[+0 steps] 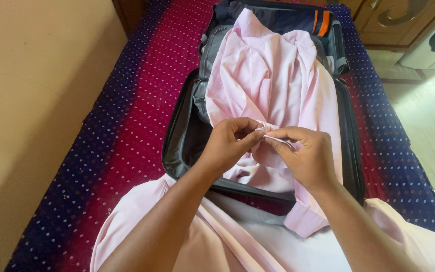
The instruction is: The person folds a pink shirt and places it inside a suitcase on a bed.
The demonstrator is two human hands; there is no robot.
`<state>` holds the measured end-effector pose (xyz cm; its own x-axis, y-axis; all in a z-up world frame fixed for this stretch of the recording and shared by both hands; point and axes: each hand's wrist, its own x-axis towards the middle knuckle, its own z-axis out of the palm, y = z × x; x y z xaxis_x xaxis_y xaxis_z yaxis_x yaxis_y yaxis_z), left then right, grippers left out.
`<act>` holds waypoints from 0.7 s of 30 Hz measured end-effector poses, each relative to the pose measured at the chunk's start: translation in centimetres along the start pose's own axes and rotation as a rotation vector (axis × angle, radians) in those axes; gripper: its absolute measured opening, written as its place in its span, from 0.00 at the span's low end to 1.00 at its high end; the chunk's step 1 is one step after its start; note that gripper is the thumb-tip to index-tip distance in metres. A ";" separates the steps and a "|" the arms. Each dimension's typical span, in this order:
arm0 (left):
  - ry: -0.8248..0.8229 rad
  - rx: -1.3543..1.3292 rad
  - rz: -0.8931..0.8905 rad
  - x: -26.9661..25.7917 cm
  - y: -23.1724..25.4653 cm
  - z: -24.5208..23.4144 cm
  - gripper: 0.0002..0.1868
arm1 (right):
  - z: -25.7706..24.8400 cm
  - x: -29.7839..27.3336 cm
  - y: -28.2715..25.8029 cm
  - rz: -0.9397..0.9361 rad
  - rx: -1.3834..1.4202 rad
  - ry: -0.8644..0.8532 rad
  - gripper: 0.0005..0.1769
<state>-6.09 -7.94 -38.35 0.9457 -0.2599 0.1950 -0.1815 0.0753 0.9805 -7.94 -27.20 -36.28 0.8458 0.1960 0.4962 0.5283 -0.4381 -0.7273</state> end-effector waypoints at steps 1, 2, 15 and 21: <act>0.001 0.010 0.003 0.0 0.0 0.0 0.12 | 0.0 -0.1 0.1 0.007 0.017 -0.004 0.08; 0.004 0.020 0.006 -0.1 0.0 -0.1 0.12 | 0.0 -0.1 0.1 0.014 0.036 -0.009 0.08; -0.026 -0.001 0.043 -0.2 -0.1 -0.1 0.09 | 1.7 -1.7 -0.5 -0.204 -0.105 0.280 0.07; 0.074 0.109 0.128 -0.3 -0.2 0.9 0.09 | 1.8 -1.4 -0.3 -0.144 0.005 0.204 0.08</act>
<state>-6.58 -8.79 -38.58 0.9296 -0.1832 0.3197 -0.3256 -0.0024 0.9455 -9.17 -25.78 -37.62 0.7294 0.0752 0.6799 0.6430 -0.4144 -0.6440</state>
